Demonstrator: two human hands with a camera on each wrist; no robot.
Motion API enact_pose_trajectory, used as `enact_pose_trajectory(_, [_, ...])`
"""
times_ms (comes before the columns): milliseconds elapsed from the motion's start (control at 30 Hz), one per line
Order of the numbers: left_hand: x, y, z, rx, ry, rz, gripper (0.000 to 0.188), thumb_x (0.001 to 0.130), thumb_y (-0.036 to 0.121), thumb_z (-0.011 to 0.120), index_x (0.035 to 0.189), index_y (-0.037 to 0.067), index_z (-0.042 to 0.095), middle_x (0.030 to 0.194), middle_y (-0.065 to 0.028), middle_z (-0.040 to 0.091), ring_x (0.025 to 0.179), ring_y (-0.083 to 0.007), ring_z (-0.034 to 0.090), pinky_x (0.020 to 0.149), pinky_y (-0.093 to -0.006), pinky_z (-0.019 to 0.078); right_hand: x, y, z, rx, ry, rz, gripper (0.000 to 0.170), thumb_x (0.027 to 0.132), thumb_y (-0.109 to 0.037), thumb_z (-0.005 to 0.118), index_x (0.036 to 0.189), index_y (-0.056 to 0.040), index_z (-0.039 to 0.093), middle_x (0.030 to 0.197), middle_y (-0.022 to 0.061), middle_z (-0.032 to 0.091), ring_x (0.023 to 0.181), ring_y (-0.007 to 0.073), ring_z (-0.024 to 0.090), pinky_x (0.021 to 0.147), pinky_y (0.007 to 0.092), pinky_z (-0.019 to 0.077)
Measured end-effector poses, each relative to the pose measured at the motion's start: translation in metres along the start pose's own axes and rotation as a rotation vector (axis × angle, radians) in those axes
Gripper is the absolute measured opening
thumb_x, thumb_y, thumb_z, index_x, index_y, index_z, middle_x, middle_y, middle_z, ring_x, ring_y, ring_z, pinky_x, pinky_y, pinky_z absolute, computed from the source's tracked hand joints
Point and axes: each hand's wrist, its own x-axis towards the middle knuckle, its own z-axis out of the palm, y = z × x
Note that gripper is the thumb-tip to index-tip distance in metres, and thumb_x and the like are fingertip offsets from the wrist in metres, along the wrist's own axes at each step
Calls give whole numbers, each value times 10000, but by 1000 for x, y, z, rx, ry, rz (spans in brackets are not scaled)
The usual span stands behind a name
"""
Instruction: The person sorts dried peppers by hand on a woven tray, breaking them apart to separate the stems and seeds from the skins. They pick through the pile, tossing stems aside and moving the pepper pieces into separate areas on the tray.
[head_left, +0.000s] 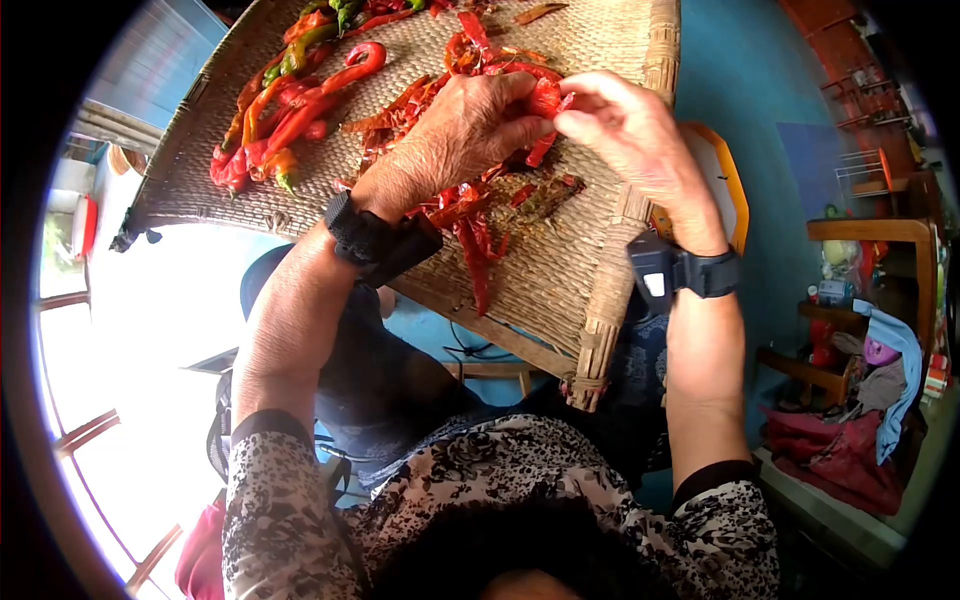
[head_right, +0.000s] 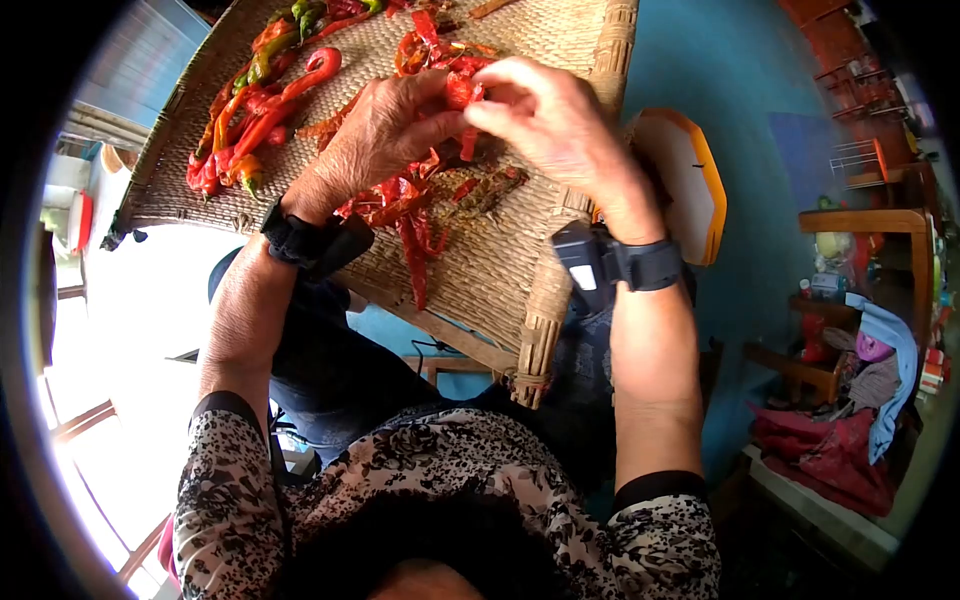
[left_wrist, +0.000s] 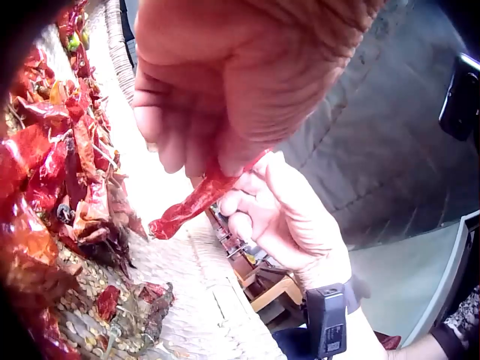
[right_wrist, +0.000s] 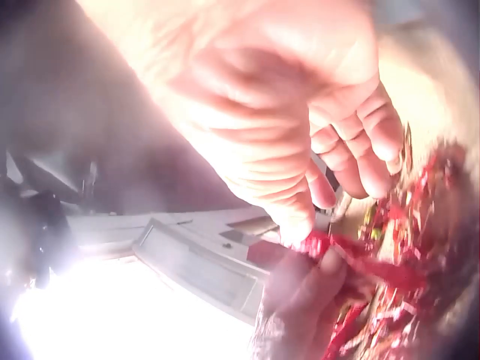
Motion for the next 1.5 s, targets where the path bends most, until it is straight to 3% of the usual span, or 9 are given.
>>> enact_pose_trajectory(267, [-7,1,0,3,92,4,235,910,209,617,1055,24,619,839,-99,678,751,-183,664,678,-312,536,19,-2,7,-307,379,-109,221,881,-258,655,831,-51,597,649,110,615,590,214,631,528,342,484])
enact_pose_trajectory(333, [-9,-3,13,165,9,177,227,892,208,635,1029,27,625,848,-113,678,756,-214,672,693,-333,547,15,-1,-13,-426,556,-98,192,905,-248,635,929,-58,640,727,31,670,670,101,628,609,258,502])
enact_pose_trajectory(467, [-20,1,45,413,-179,164,231,847,198,657,1012,53,588,915,-120,605,848,-291,628,691,-363,545,-2,23,-61,-773,841,-174,170,842,-201,675,867,-45,611,791,127,652,692,314,642,623,387,503])
enact_pose_trajectory(600, [-25,-8,65,560,-175,258,228,828,172,652,1004,57,564,887,-118,582,835,-287,615,667,-365,539,-30,37,-99,-1111,758,303,197,838,-213,671,941,-52,624,890,154,647,803,332,640,710,421,508])
enact_pose_trajectory(700, [-23,-10,70,583,-118,294,214,808,135,639,979,55,538,845,-105,568,846,-259,603,625,-363,530,-35,44,-95,-1221,721,352,271,832,-223,674,1054,-73,628,959,172,640,852,331,639,758,418,513])
enact_pose_trajectory(967, [-7,2,36,87,-67,-100,229,780,-7,597,988,42,513,824,-111,627,630,-220,628,595,-320,529,2,11,-8,-300,72,-38,236,874,-217,658,1023,-38,622,903,117,681,820,199,674,723,299,546])
enact_pose_trajectory(1100, [-4,-3,9,-208,84,-170,231,855,47,624,1063,28,526,903,-35,597,829,-104,582,720,-264,509,10,4,12,-255,-137,-23,258,906,-266,579,986,-22,592,780,202,609,735,350,621,663,448,460])
enact_pose_trajectory(1333, [-5,-2,7,-422,73,-117,209,879,27,616,1076,36,546,942,-23,609,850,-110,596,740,-263,510,12,6,14,1,62,-15,128,875,-162,635,929,-47,647,680,39,633,566,100,587,528,270,476])
enact_pose_trajectory(1500, [-8,6,25,147,-124,46,285,868,113,620,1130,29,545,1022,-130,627,931,-269,625,790,-361,526,-3,30,-49,-518,557,-31,118,880,-178,625,933,-73,636,714,91,654,628,206,643,580,324,502])
